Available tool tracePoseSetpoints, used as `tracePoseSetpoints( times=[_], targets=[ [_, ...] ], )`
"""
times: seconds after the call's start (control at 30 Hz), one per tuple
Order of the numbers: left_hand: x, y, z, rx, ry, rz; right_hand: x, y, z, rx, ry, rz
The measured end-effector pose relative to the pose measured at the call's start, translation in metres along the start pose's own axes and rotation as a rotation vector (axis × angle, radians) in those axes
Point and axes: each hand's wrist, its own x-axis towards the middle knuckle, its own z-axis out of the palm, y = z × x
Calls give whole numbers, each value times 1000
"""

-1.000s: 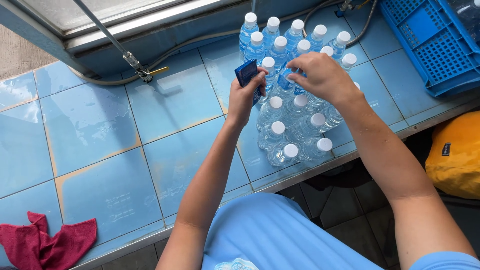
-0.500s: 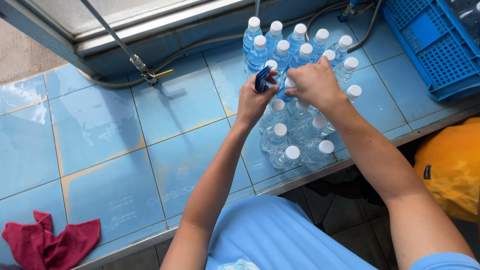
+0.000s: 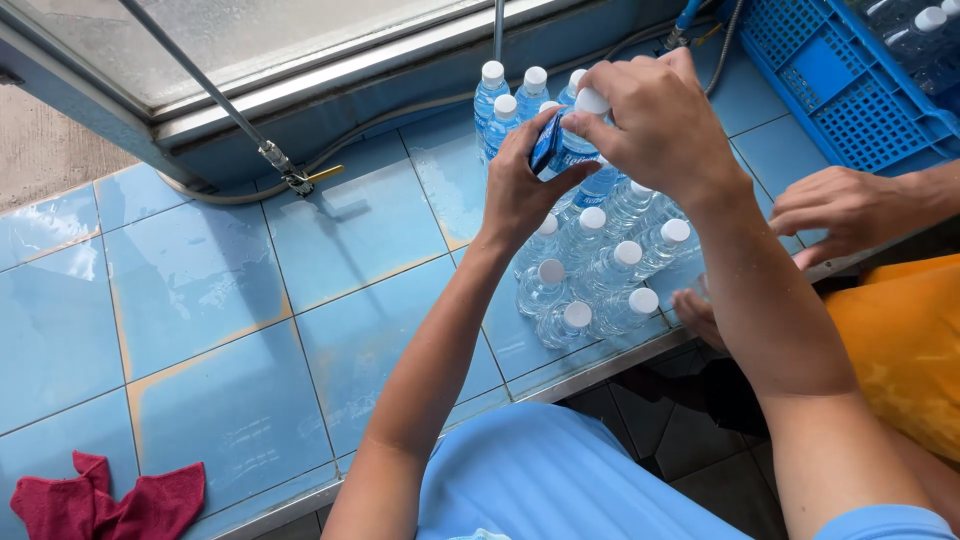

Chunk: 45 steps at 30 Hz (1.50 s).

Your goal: The person applies blue labels to clear plastic water bottles arranged on a tiled counter. They pick up each bottle, wrap the label around it, and place it back in the group. Another person in a yellow shirt is visible nearby, also handling bottles.

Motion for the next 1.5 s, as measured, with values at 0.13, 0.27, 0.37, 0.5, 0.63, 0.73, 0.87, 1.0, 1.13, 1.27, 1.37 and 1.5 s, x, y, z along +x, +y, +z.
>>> tracePoseSetpoints(
  times=[0.13, 0.27, 0.37, 0.5, 0.63, 0.73, 0.87, 1.0, 1.13, 1.27, 1.37, 1.5],
  targets=[
    [1, 0, -8, -89, -53, -45, -6, 3, -12, -14, 57, -109],
    [6, -3, -13, -226, -147, -19, -10, 3, -21, 0, 29, -138],
    [6, -5, -15, -289, -216, -71, -13, 5, -19, -43, 21, -155],
    [-3, -5, -20, -302, -106, -239, -15, 11, -1, -120, -35, -155],
    [-19, 6, -41, -848, 142, -466, -20, 19, 49, -165, -175, -98],
    [-29, 5, -51, -1034, 184, -688, -24, 24, 88, -120, -360, -38],
    [-31, 2, -52, -1086, 223, -654, -22, 20, 92, -82, -461, 69],
    [-29, 0, -37, -1121, 271, -620, -19, -14, 54, 507, -165, 163],
    [-31, -10, -19, -1100, 257, -520, -22, -33, 56, 642, -154, 227],
    [-33, -4, -16, -1148, 234, -553, -26, -26, 57, 824, -172, 335],
    [-38, -5, -17, -1102, 198, -605, -31, -24, 51, 872, -205, 416],
    [-50, -25, -13, -980, 172, -573, -36, -21, 48, 749, -115, 466]
  ],
)
